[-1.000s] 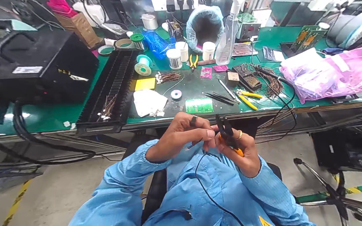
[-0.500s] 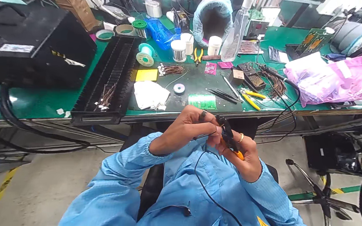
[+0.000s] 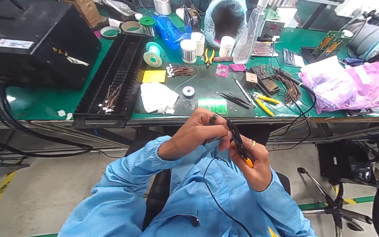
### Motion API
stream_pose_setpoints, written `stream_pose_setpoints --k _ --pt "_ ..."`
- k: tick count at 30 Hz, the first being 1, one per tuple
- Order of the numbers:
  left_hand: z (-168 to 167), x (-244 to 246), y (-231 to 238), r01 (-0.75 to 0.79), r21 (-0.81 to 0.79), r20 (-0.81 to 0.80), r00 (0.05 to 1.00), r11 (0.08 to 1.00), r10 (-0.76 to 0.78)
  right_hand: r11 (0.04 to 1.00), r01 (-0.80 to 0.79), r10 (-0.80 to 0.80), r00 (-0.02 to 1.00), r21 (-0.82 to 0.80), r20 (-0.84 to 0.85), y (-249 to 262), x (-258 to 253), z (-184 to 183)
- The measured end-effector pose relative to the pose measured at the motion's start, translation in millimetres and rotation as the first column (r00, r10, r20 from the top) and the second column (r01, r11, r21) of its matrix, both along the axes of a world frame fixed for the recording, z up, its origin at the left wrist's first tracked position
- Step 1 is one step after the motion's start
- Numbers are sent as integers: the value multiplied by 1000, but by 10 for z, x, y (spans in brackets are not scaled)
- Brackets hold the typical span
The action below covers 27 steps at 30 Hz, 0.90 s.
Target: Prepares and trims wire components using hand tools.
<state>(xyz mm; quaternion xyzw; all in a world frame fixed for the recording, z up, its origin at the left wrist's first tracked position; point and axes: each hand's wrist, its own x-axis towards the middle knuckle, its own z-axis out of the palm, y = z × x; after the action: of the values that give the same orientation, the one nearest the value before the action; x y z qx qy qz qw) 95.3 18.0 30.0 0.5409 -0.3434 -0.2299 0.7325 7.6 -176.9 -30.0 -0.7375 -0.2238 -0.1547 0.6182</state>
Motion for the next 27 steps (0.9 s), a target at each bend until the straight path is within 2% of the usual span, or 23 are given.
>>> stream_pose_setpoints --k 13,20,24,27 --pt "-15 65 -43 -23 53 -58 998 998 26 995 99 -98 994 -20 37 -25 84 -77" --pt "-81 122 -81 -5 75 37 999 997 2 990 144 -144 987 3 71 -117 159 -10" --pt "-108 288 -112 144 116 30 988 983 -149 978 206 -204 976 -19 73 -252 176 45" --pt "-159 341 -60 171 87 24 984 981 -174 991 133 -133 991 31 13 -257 222 32"
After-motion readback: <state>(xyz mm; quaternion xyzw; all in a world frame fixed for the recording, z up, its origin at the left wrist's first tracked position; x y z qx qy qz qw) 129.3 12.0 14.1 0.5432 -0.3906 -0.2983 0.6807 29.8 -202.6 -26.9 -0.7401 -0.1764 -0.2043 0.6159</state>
